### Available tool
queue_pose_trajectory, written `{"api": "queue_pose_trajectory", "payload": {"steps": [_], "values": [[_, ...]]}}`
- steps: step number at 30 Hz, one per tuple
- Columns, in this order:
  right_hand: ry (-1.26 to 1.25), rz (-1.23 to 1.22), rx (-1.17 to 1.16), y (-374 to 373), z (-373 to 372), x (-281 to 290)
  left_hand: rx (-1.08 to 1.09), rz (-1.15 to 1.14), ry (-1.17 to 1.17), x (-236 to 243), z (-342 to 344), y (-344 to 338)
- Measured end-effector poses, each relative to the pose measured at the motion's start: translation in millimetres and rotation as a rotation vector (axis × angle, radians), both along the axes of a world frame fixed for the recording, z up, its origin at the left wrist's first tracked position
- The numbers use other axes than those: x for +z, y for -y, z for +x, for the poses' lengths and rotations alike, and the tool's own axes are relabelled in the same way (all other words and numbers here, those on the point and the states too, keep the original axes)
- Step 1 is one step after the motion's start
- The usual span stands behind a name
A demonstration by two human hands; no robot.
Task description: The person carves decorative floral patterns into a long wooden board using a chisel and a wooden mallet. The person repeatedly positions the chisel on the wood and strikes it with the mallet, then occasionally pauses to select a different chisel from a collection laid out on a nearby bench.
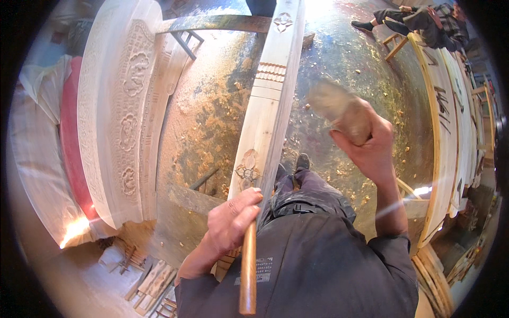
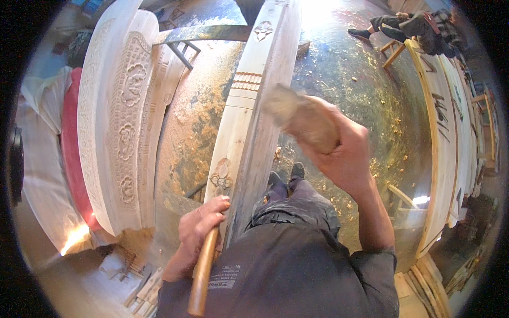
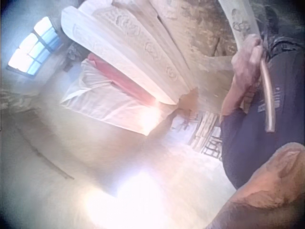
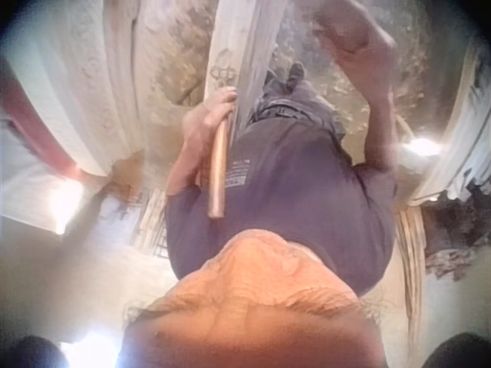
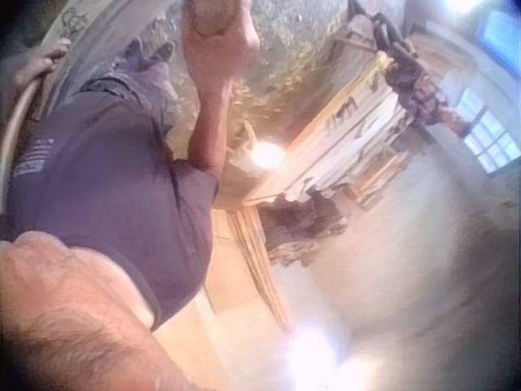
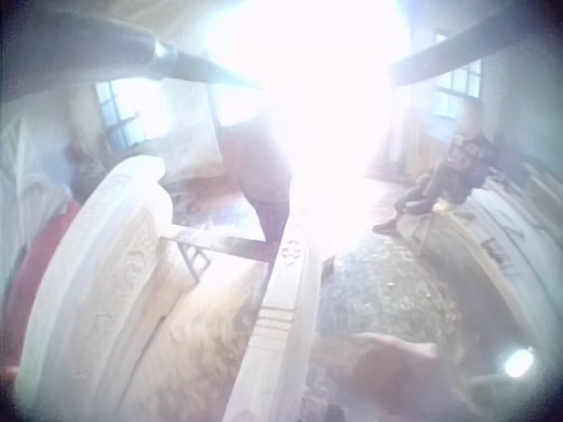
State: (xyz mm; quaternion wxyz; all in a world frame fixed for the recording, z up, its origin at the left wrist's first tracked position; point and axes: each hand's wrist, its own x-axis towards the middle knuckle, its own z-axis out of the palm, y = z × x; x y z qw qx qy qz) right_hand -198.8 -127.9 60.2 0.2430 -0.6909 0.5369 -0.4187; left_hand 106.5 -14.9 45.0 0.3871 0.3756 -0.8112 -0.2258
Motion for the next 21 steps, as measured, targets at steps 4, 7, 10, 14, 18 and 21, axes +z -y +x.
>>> {"api": "queue_pose_trajectory", "payload": {"steps": [4,7,10,14,18,21], "values": [[-0.161,-0.365,0.209,12,16,32,0.221,0.198,-0.005,-5,-5,-1],[-0.205,-0.524,0.287,15,27,58,0.271,0.204,0.031,-3,-1,-1],[-0.206,-0.631,0.337,12,32,80,0.275,0.168,0.146,-1,-1,-1],[-0.19,-0.753,0.312,8,37,95,0.33,0.03,0.196,6,-9,4],[-0.135,-0.858,0.256,7,42,107,0.315,0.054,0.249,26,-24,10],[-0.063,-0.906,0.211,8,46,122,0.328,0.179,0.156,31,-27,12]]}}
